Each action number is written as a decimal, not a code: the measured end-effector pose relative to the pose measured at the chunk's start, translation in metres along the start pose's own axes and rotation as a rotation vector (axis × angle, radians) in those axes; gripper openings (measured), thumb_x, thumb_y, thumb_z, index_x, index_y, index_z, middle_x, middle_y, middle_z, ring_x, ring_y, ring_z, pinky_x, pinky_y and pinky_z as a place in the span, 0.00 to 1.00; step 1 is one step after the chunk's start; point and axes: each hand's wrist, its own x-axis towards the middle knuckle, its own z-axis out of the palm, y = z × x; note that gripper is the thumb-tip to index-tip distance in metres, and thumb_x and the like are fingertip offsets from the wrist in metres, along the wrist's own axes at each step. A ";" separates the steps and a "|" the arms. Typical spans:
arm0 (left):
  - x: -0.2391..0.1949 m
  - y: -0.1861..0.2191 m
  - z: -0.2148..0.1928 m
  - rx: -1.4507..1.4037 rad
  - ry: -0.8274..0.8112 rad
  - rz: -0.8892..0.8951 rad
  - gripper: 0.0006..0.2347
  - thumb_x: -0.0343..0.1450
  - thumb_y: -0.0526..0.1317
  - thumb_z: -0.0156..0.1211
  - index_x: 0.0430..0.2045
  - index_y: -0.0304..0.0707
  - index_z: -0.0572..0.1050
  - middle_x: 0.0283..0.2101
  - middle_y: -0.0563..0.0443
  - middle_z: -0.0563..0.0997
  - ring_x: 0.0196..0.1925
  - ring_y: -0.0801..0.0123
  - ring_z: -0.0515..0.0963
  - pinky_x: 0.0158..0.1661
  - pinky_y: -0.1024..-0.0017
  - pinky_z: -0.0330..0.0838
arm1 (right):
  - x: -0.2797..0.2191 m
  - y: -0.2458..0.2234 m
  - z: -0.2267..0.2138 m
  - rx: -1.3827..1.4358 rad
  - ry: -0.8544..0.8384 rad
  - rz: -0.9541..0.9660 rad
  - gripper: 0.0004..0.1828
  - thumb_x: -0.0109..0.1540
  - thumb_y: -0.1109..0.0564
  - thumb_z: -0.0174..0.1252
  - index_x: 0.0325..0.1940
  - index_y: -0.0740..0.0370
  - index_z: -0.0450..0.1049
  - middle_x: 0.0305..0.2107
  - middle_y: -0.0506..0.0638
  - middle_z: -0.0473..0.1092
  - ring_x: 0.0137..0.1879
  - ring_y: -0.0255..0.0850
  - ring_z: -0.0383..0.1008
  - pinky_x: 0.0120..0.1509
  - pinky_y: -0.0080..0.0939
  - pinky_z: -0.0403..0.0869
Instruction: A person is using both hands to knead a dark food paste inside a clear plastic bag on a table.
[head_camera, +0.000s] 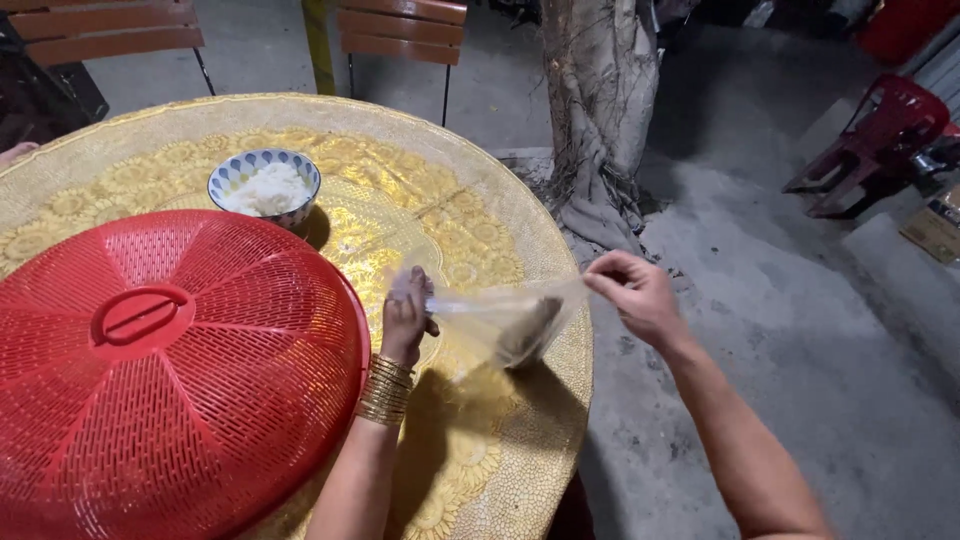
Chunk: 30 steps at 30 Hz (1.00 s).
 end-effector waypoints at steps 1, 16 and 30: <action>-0.003 0.018 -0.001 -0.148 0.064 -0.068 0.17 0.78 0.45 0.40 0.47 0.25 0.68 0.10 0.43 0.74 0.10 0.66 0.77 0.15 0.80 0.72 | -0.001 -0.014 -0.004 -0.015 0.048 -0.023 0.02 0.61 0.64 0.66 0.37 0.61 0.81 0.24 0.47 0.72 0.34 0.32 0.68 0.45 0.37 0.73; 0.016 -0.059 0.015 -0.070 0.197 0.004 0.25 0.66 0.48 0.65 0.50 0.28 0.68 0.49 0.31 0.75 0.47 0.48 0.78 0.45 0.60 0.77 | -0.005 0.049 -0.008 0.207 0.074 0.088 0.11 0.68 0.57 0.55 0.55 0.58 0.71 0.37 0.46 0.68 0.39 0.33 0.69 0.45 0.31 0.72; -0.017 -0.024 0.022 0.656 0.181 0.851 0.32 0.71 0.39 0.67 0.65 0.19 0.55 0.56 0.35 0.73 0.48 0.57 0.79 0.45 0.68 0.83 | -0.103 0.085 0.123 0.223 0.119 -0.134 0.36 0.71 0.35 0.32 0.73 0.61 0.60 0.75 0.57 0.51 0.80 0.51 0.50 0.83 0.56 0.50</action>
